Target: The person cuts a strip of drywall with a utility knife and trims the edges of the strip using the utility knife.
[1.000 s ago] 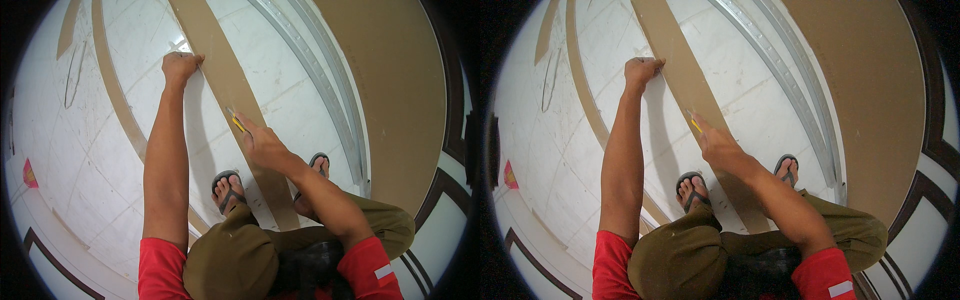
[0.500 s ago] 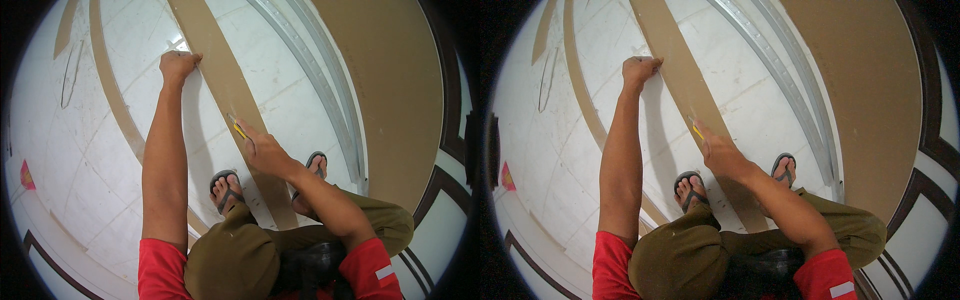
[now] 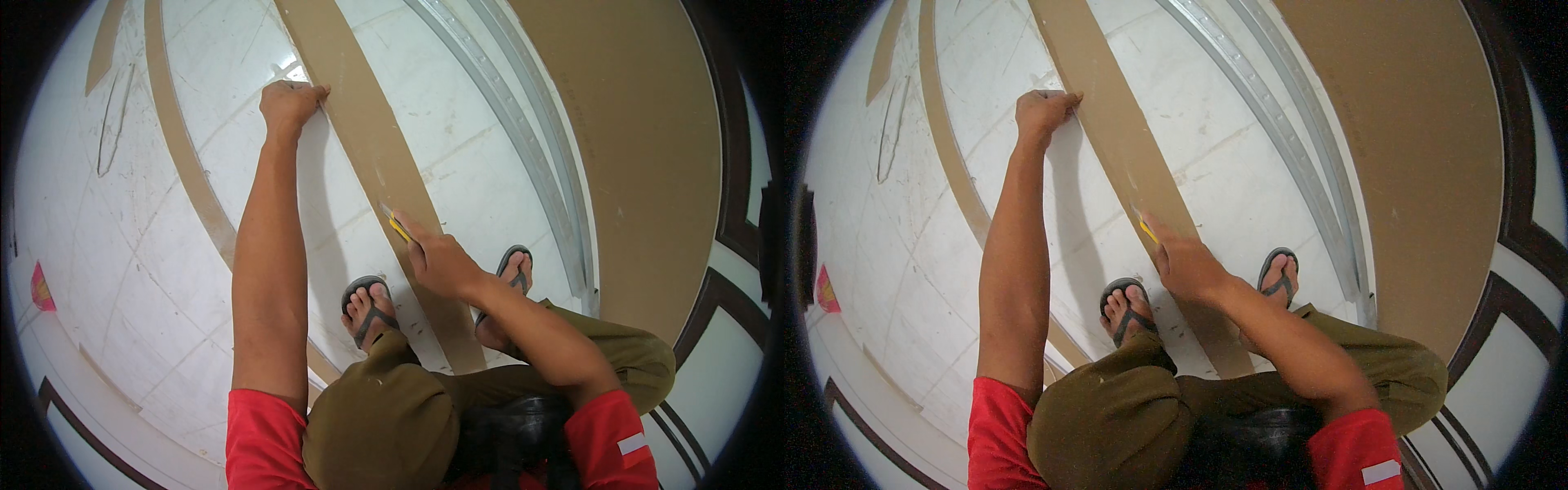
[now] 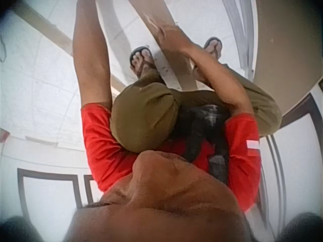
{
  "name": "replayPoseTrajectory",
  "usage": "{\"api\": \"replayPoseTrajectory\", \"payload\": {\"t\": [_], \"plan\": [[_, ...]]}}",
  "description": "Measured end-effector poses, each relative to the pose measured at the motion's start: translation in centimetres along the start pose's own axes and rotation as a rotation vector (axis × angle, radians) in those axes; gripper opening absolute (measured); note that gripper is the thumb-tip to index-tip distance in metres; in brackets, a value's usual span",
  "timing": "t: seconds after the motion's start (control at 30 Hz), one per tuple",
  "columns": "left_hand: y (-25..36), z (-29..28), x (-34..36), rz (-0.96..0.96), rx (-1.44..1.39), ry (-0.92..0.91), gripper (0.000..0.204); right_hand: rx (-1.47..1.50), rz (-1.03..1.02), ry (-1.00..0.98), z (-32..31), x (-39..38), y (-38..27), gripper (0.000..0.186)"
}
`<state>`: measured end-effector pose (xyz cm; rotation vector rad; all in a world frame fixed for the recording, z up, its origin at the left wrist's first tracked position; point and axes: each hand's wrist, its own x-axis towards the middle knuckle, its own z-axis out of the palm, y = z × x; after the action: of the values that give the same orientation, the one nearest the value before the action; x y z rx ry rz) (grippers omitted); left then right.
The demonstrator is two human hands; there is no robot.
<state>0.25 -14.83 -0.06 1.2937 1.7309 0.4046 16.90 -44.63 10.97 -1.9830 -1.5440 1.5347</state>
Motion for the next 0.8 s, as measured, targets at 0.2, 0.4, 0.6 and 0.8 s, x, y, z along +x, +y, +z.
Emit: {"api": "replayPoseTrajectory", "payload": {"t": [0.2,0.4,0.6,0.8], "plan": [[-0.3,0.1,0.2,-0.015,-0.010,0.033,0.026,-0.003,0.101,-0.091,-0.1,-1.1,-0.3,0.061],[-0.4,0.0,0.4,0.019,-0.005,0.023,0.025,-0.028,0.013,0.003,0.9,-1.9,1.3,0.061],[0.0,-0.3,0.1,0.012,0.000,0.019,0.025,-0.089,-0.002,-0.094,-2.5,-1.6,-0.3,0.060],[0.1,-0.4,-0.1,-0.050,-0.034,-0.059,0.024,0.048,-0.155,0.109,-2.1,1.6,-0.1,0.059]]}}
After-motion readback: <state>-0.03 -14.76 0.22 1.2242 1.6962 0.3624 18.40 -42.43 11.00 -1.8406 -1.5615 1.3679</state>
